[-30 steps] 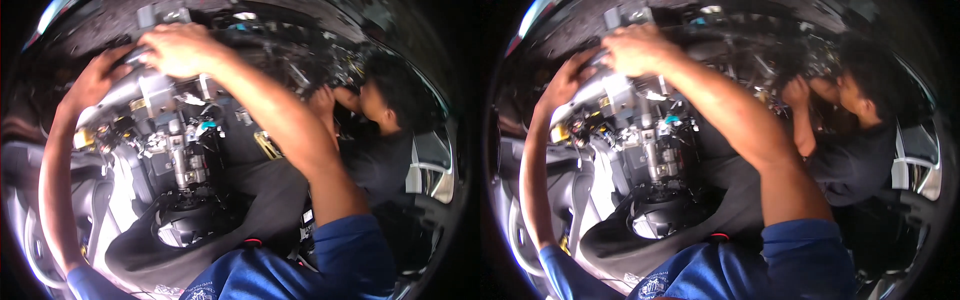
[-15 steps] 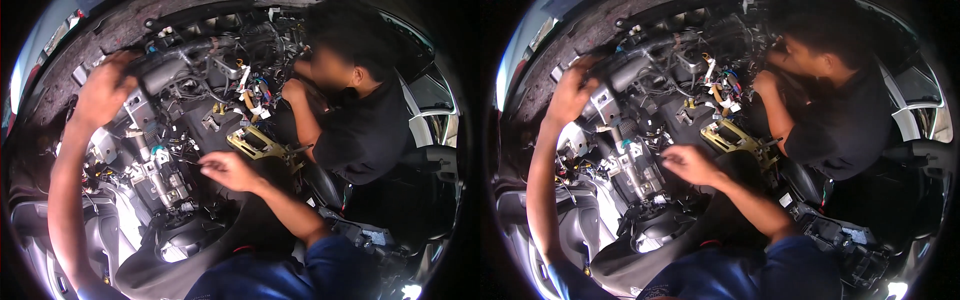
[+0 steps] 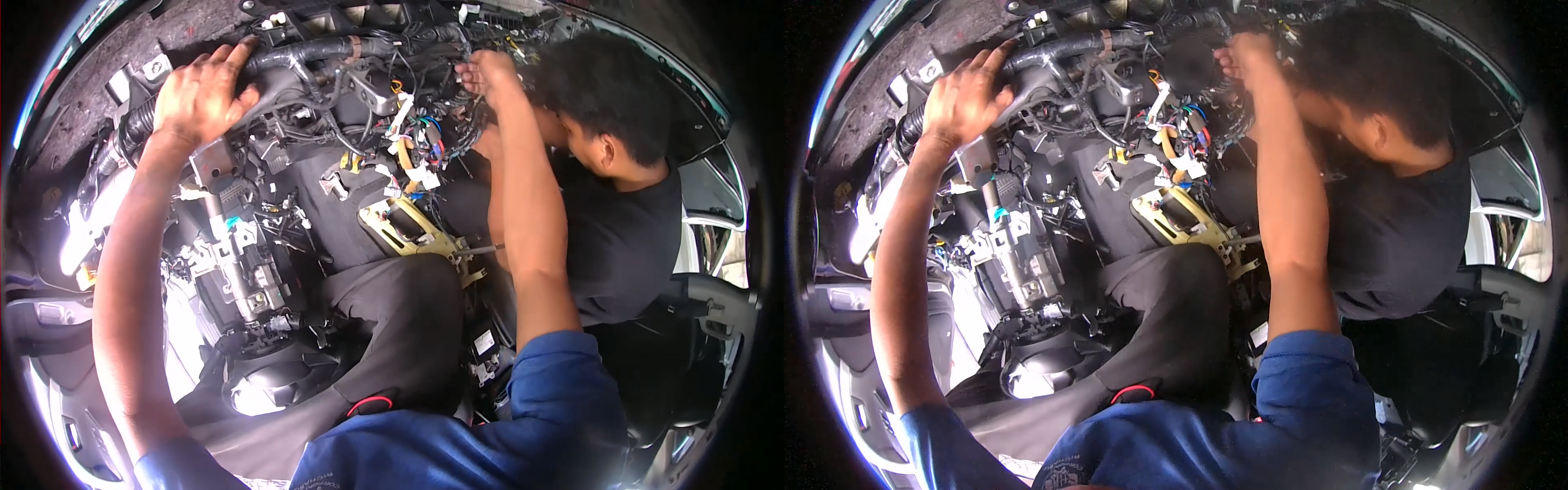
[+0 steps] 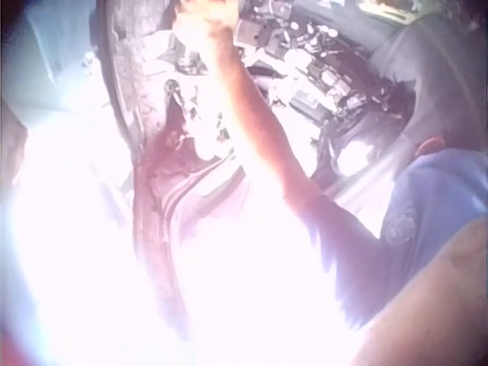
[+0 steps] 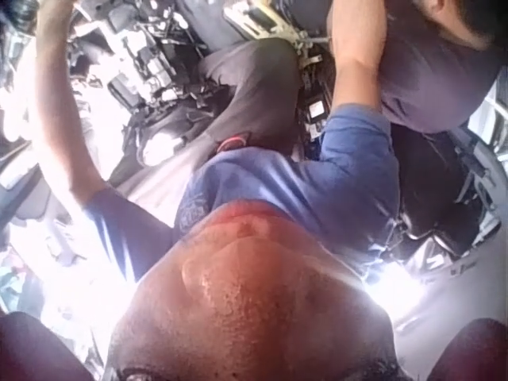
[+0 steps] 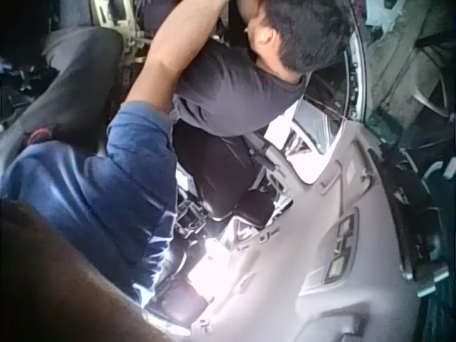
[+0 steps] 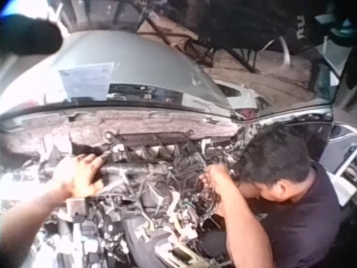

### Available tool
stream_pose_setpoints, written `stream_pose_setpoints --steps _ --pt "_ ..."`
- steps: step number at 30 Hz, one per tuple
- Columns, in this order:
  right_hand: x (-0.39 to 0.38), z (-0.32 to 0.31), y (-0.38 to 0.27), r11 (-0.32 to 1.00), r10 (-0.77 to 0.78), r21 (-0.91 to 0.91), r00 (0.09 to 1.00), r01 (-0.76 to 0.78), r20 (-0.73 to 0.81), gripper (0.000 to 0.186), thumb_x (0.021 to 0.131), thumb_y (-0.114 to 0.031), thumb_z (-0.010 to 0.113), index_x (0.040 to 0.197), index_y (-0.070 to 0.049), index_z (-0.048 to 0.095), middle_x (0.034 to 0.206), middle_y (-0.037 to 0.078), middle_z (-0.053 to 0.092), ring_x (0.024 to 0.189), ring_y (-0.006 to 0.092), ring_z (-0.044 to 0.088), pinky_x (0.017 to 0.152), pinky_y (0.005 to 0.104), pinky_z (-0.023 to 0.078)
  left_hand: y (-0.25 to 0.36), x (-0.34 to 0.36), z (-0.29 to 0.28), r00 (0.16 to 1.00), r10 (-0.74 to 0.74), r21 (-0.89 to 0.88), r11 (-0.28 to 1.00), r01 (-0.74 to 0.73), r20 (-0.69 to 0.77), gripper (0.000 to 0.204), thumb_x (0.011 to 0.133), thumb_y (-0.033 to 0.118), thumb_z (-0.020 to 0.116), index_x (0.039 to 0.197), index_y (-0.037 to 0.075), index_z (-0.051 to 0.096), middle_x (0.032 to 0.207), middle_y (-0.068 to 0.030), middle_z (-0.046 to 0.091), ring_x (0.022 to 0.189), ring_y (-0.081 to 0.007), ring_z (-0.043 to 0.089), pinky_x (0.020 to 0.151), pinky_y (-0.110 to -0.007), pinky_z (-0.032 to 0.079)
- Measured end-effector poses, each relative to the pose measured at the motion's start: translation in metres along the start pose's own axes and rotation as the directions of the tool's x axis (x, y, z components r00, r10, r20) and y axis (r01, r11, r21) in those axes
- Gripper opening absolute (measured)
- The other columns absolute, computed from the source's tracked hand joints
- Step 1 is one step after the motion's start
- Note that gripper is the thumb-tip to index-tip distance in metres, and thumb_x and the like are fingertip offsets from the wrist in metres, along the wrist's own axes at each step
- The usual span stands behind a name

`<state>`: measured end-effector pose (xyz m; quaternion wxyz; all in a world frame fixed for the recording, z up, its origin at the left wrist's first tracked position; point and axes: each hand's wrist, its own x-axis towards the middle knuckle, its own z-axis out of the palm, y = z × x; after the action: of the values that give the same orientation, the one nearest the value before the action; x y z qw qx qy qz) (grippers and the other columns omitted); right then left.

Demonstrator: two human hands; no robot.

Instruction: Disassembling and repairing the dashboard wiring and components inside a car.

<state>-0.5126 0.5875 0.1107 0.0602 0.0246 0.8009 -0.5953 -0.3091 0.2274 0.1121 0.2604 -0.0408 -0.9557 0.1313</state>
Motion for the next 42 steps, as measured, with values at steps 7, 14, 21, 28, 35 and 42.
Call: stream_pose_setpoints --steps 7,14,21,28,35,42 --pt "0.015 -0.002 0.001 0.997 0.070 0.033 0.995 -0.072 0.077 0.017 0.092 -0.011 0.046 0.102 0.001 0.051 0.084 0.015 0.067 0.062 0.0175 0.063 0.055 0.0320 0.055 0.001 -0.006 -0.007 0.998 -0.047 -0.050 0.998 0.049 0.033 0.050 0.089 0.042 0.052 0.130 0.015 0.048 0.113 -0.0111 0.061 0.104 -0.0296 0.062 0.087 -0.042 0.053" --pt "-0.008 0.008 0.014 0.998 -0.065 0.014 0.997 0.065 -0.035 0.079 0.089 -0.006 0.050 0.147 -0.001 -0.003 0.087 0.017 0.067 0.060 0.0202 0.062 0.052 0.0316 0.054 0.002 0.000 -0.006 0.994 -0.071 -0.120 0.990 0.081 0.082 0.055 0.087 0.037 0.052 0.138 0.019 0.044 0.120 -0.0117 0.060 0.110 -0.0315 0.059 0.091 -0.044 0.050" --pt "-0.133 0.041 0.060 0.961 -0.277 -0.036 0.953 0.274 -0.124 0.087 0.083 -0.005 0.062 0.150 -0.001 0.005 0.096 0.012 0.063 0.061 0.0116 0.058 0.048 0.0222 0.048 0.003 -0.005 -0.009 0.992 -0.092 -0.093 0.991 0.100 0.088 0.053 0.087 0.038 0.052 0.136 0.017 0.045 0.121 -0.0127 0.060 0.110 -0.0302 0.059 0.092 -0.044 0.049" --pt "-0.216 0.062 0.212 0.909 -0.102 -0.318 0.884 0.270 0.457 0.036 0.085 -0.007 0.067 0.119 -0.001 0.057 0.080 0.006 0.064 0.069 0.0141 0.060 0.064 0.0274 0.048 -0.001 -0.009 0.012 0.996 -0.053 0.012 0.998 0.054 -0.069 0.057 0.091 0.045 0.046 0.137 0.012 0.043 0.133 -0.0141 0.053 0.123 -0.0303 0.052 0.103 -0.043 0.040" --pt "-0.190 0.082 0.212 0.866 0.067 -0.419 0.767 0.273 0.638 0.037 0.087 -0.023 0.067 0.116 -0.002 0.058 0.087 0.012 0.062 0.079 0.0230 0.059 0.073 0.0345 0.048 0.000 0.002 -0.004 0.980 -0.128 -0.007 0.991 0.131 0.154 0.054 0.089 0.044 0.047 0.134 0.013 0.046 0.128 -0.0125 0.057 0.114 -0.0351 0.056 0.094 -0.047 0.047" --pt "-0.179 0.073 0.239 0.891 0.173 -0.431 0.771 0.143 0.613 0.040 0.087 -0.028 0.067 0.118 -0.004 0.059 0.099 0.017 0.067 0.094 0.0280 0.064 0.084 0.0365 0.048 0.021 -0.004 -0.024 0.980 -0.182 -0.069 0.980 0.187 0.078 0.051 0.079 0.034 0.056 0.121 0.006 0.055 0.114 -0.0179 0.061 0.112 -0.0350 0.056 0.096 -0.043 0.045"
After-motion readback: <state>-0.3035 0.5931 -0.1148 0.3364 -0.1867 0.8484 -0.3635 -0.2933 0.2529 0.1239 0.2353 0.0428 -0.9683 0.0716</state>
